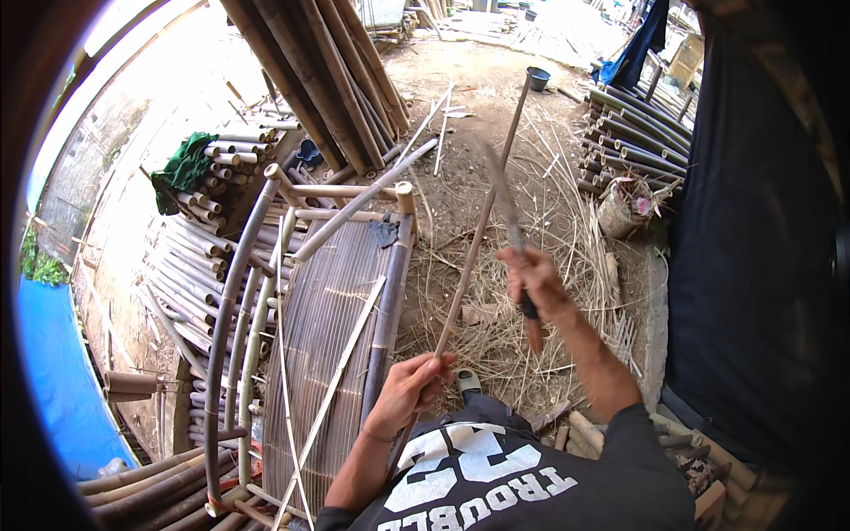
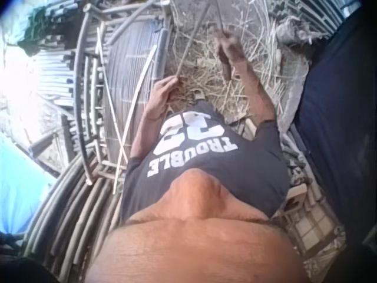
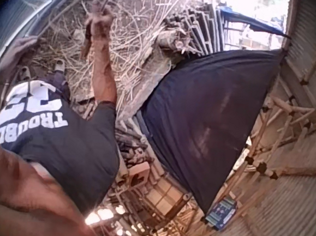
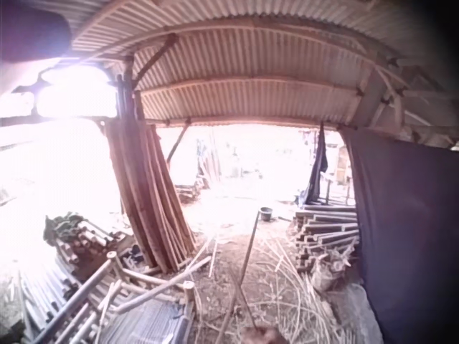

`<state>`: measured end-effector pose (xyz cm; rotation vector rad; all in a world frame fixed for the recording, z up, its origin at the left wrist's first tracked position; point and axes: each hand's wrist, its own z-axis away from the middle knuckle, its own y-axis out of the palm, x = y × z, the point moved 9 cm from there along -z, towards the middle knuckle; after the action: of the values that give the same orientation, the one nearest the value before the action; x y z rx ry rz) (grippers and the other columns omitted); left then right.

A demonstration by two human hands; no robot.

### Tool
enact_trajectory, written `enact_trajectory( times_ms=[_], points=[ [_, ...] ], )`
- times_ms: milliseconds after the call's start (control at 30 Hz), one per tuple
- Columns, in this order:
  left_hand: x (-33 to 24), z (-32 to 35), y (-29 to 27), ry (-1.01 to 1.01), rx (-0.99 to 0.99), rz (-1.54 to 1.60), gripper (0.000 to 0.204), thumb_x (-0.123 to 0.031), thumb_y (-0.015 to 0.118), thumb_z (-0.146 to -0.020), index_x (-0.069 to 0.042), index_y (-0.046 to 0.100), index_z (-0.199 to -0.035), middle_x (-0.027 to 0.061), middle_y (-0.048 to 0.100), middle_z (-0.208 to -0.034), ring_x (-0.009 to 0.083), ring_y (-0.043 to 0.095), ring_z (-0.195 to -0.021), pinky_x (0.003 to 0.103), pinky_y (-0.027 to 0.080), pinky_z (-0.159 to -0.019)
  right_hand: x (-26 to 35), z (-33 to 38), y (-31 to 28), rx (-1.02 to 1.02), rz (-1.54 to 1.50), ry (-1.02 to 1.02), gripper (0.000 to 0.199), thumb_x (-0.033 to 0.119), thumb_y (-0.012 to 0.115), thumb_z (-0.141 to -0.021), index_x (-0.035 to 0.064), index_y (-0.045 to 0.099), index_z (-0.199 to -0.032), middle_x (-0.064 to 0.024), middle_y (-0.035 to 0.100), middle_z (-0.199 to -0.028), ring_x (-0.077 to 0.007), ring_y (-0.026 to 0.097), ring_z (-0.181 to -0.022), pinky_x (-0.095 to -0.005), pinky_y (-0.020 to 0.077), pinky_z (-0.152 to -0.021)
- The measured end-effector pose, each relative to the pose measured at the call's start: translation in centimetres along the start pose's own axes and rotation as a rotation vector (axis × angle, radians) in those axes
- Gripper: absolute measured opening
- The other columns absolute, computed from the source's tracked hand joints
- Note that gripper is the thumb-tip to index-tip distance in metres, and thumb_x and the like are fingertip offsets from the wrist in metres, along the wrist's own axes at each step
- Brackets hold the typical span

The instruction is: The person uses a large knife to shave and smooth thin bamboo strips. They repeatedly hold a strip in one hand and draw the knife along its length to remove the outer layer, then place the finished strip onto a bamboo frame.

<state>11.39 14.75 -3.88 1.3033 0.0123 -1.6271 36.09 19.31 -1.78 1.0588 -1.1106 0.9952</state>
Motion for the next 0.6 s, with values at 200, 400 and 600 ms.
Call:
enact_trajectory(
  times_ms=[200,400,600],
  points=[
    [1.6,-0.3,2.5,-0.112,0.163,0.257,0.035,-0.022,0.055,-0.099,0.002,0.058,-0.123,-0.0002,0.057,-0.082,0.0036,0.043,-0.061,0.016,0.032,-0.047,0.8,-0.1,3.2,-0.078,-0.119,-0.019,0.04,0.046,0.063,-0.091,0.0083,0.057,-0.08,0.0029,0.051,-0.056,-0.0061,0.051,-0.045,-0.0217,0.0446,-0.041],
    [-0.7,-0.8,-1.1,0.123,-0.138,-0.134,0.031,-0.019,0.055,-0.099,0.002,0.062,-0.121,-0.0042,0.05,-0.071,0.0023,0.043,-0.061,0.02,0.037,-0.052,2.8,1.1,2.1,-0.128,0.864,-0.264,0.059,0.065,0.039,-0.094,0.0091,0.054,-0.08,0.0007,0.051,-0.058,-0.0091,0.048,-0.042,-0.027,0.0416,-0.036],
    [-4.6,-0.4,-1.9,0.486,-0.497,-0.714,0.025,-0.011,0.055,-0.097,-0.001,0.065,-0.117,0.0004,0.058,-0.072,0.0054,0.047,-0.06,0.023,0.037,-0.052,1.1,5.9,9.1,-0.001,1.302,-0.732,0.064,0.068,0.037,-0.093,0.0078,0.051,-0.075,-0.0077,0.057,-0.058,-0.0176,0.06,-0.048,-0.0332,0.0509,-0.041]
  ],
)
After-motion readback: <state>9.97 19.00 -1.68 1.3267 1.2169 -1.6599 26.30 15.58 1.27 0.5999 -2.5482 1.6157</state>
